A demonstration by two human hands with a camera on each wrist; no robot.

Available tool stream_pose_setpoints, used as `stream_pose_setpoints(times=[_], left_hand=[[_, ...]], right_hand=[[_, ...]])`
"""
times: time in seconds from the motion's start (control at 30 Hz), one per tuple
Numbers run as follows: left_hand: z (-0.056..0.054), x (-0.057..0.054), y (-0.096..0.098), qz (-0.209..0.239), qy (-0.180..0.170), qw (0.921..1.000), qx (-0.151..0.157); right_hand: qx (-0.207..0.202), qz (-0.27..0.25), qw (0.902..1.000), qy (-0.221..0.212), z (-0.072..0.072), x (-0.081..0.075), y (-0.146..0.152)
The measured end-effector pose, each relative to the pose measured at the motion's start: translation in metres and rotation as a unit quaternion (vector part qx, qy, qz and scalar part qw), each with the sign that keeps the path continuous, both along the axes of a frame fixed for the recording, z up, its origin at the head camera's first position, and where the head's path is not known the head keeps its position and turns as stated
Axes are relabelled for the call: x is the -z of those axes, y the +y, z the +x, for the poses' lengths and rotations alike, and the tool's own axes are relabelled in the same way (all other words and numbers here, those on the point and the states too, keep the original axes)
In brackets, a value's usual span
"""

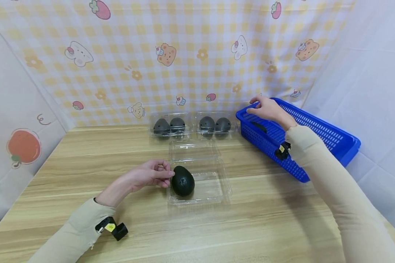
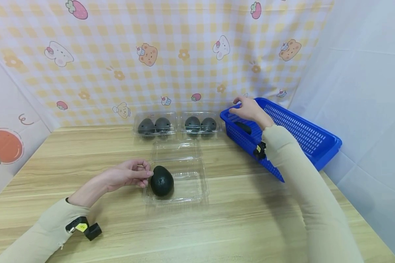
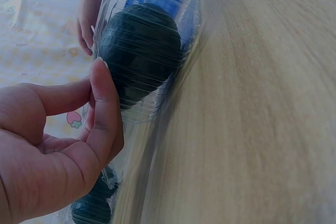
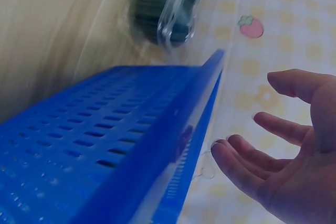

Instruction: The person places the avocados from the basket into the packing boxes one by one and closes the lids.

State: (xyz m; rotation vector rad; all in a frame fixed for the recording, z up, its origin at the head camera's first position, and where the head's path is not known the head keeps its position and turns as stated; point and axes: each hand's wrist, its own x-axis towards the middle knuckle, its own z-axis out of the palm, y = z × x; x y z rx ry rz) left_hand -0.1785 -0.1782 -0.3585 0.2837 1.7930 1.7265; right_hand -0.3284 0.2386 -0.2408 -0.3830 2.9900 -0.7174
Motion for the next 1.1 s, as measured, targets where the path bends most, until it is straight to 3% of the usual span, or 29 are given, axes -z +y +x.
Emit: stream_pose_setpoints(times=[0.2,0.4,0.53,1.1], left_hand=[[0.000,0.001,-0.001,0.002,0.001,1.0000,0.002],[-0.001,0.001,0.000,0.003,-0.002,1.0000,0.004],[-0.001,0.000,0.001,0.000,-0.001,1.0000,0.004],[0.000,-0.001,0.000,0.001,-0.003,1.0000,-0.001]], right_hand=[[0.008,0.021,0.9994,-0.027,-0.009,0.008,0.006],[0.014,0.062,0.9977,-0.024,-0.017,0.017,0.014],[0.018,0.059,0.9974,-0.035,-0.019,0.022,0.019],[-0.025,0.086,0.9921,-0.089,-0.027,0.047,0.017]])
